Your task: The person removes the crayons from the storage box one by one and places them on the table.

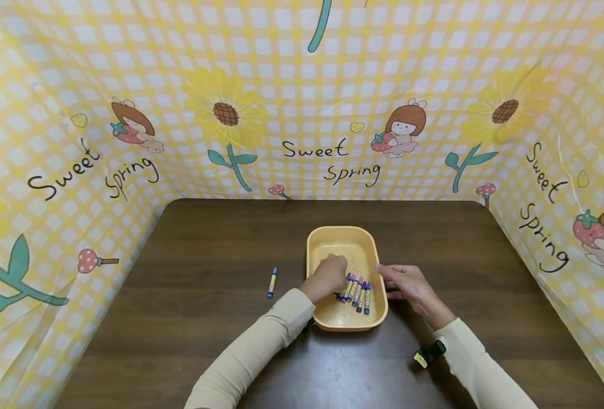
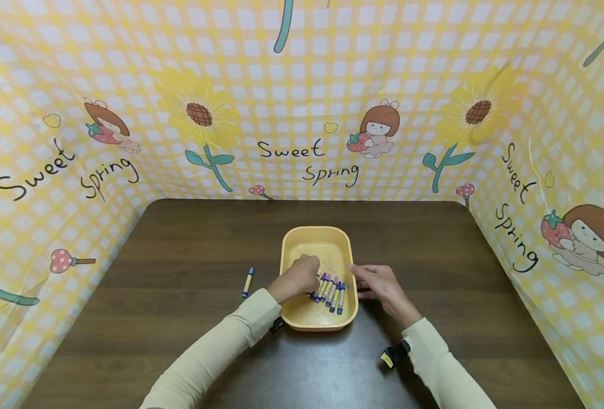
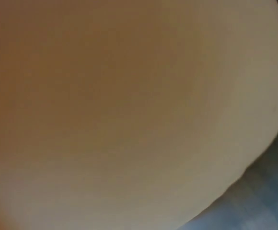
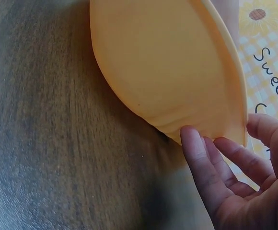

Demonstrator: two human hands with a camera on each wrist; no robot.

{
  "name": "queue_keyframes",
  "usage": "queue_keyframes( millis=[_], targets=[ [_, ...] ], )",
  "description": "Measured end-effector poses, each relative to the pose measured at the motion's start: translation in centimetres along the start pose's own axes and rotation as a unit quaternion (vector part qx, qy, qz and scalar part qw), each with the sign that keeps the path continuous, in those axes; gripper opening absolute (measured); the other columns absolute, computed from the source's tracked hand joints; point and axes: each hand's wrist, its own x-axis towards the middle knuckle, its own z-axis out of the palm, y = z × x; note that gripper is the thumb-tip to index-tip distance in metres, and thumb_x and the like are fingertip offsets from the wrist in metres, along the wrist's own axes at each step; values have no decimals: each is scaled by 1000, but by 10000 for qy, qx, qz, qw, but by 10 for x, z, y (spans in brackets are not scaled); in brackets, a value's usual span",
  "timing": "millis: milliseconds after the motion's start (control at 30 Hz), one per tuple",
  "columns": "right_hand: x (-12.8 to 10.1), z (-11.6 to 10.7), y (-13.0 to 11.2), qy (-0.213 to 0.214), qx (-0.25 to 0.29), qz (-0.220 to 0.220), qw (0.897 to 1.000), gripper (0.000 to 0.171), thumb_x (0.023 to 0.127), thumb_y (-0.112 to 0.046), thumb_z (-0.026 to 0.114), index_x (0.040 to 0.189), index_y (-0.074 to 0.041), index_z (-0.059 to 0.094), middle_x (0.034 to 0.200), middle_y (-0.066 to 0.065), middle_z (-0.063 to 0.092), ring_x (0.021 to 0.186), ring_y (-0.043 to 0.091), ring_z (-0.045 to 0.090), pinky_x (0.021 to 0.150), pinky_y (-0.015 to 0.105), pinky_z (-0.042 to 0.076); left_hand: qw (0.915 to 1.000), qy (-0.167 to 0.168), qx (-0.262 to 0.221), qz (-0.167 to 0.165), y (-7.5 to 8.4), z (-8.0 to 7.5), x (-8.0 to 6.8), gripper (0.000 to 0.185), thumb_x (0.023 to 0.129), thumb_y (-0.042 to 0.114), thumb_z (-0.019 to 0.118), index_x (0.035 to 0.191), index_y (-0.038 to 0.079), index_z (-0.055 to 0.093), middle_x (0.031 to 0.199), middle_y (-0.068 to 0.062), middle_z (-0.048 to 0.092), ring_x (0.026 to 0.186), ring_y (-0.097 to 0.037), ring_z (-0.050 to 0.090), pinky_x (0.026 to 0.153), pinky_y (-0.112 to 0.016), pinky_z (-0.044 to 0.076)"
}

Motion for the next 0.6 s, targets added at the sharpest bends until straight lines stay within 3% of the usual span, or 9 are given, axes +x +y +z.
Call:
queue_keyframes(
  millis=[333,600],
  targets=[
    [0,2,3,6,95,0,10000,50,98,-30,68,125,11,64,92,5,76,82,13,72,71,31,65,9996,233,-46,167,-3,7,4,19,81,-5,67,71,7,56,63,-4,53,52,-18,54,40,-23,43],
    [0,1,1,41,58,55,10000,52,97,-33,69,125,11,64,95,6,77,84,13,72,72,32,65,9979,328,-518,-201,-3,5,0,21,80,-5,71,70,6,57,61,-4,53,51,-16,53,39,-21,40]
  ],
)
